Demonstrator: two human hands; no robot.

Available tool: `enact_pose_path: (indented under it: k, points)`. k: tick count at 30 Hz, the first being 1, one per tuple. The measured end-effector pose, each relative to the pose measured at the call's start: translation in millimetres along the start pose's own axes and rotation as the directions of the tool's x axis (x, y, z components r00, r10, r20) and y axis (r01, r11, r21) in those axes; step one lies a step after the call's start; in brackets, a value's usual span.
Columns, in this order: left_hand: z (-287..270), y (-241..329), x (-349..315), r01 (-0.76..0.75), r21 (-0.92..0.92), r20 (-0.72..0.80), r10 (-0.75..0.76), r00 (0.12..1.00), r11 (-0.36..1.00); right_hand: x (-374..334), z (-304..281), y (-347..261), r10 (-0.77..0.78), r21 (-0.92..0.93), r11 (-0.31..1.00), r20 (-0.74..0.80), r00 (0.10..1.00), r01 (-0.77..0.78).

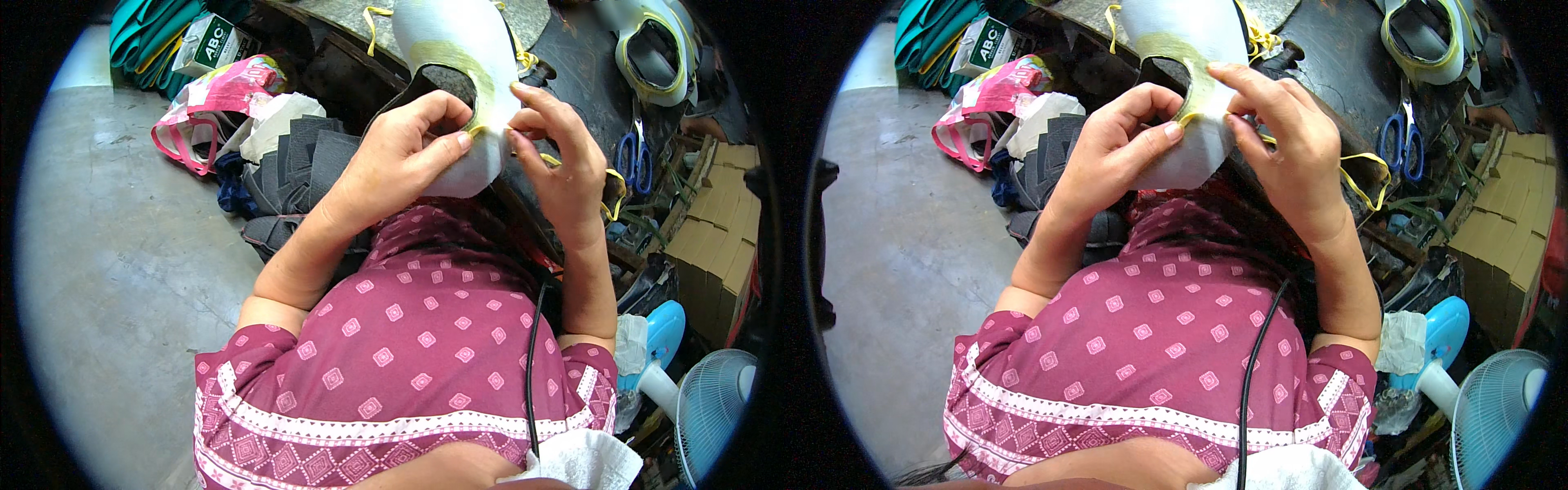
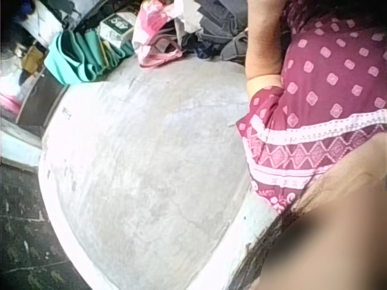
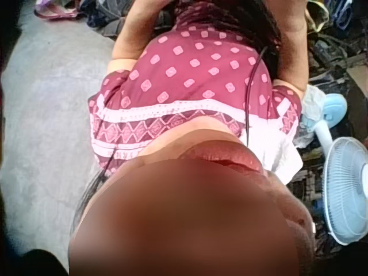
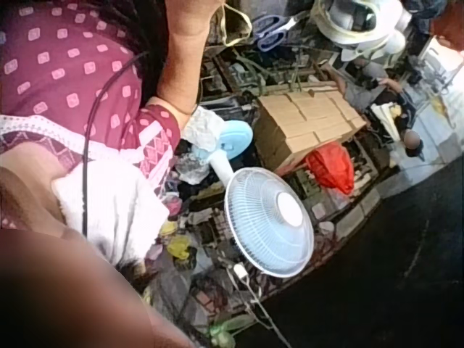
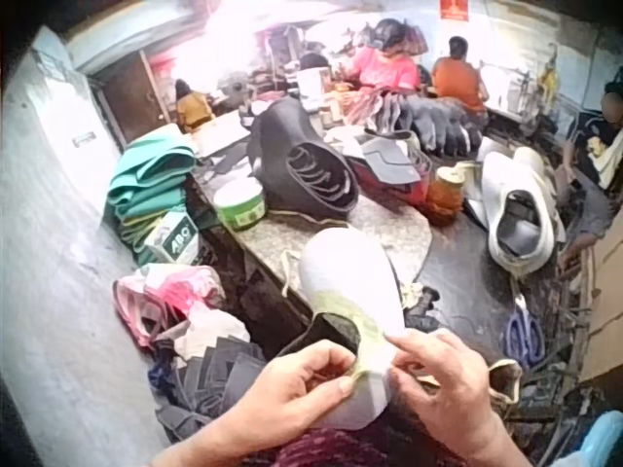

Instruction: The person sews a yellow elastic band around the opening of a shoe using a needle and thread. They repeatedly pull the thread through the shoe's edge, adjust the band, and trim excess thread with scissors. The process is repeated on multiple shoes.

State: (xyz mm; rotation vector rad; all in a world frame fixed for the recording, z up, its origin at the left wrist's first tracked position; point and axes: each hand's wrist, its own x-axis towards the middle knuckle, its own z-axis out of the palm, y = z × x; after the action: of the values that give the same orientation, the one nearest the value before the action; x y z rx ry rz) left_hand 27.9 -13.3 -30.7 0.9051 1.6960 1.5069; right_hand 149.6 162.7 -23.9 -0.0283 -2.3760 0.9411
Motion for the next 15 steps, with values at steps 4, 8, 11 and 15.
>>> enact_pose_path:
  k: [4,8,11,15]
  points:
    - [0,-1,-1,0.024,-0.053,0.030,-0.023,0.999,0.998,-3,-17,6,0.253,0.344,0.920,-0.157,0.955,-0.187]
    - [-1,0,-1,0.021,-0.033,0.032,-0.020,0.999,0.999,1,-49,19,0.157,0.315,0.946,-0.225,0.962,-0.081]
    - [-1,6,-2,-0.002,0.066,0.019,0.001,1.000,0.998,-2,-42,18,0.230,0.290,0.933,-0.019,0.973,-0.215]
    - [0,19,2,-0.085,0.217,-0.012,0.090,0.996,0.972,-9,-15,5,0.142,0.170,0.972,0.111,0.984,-0.160]
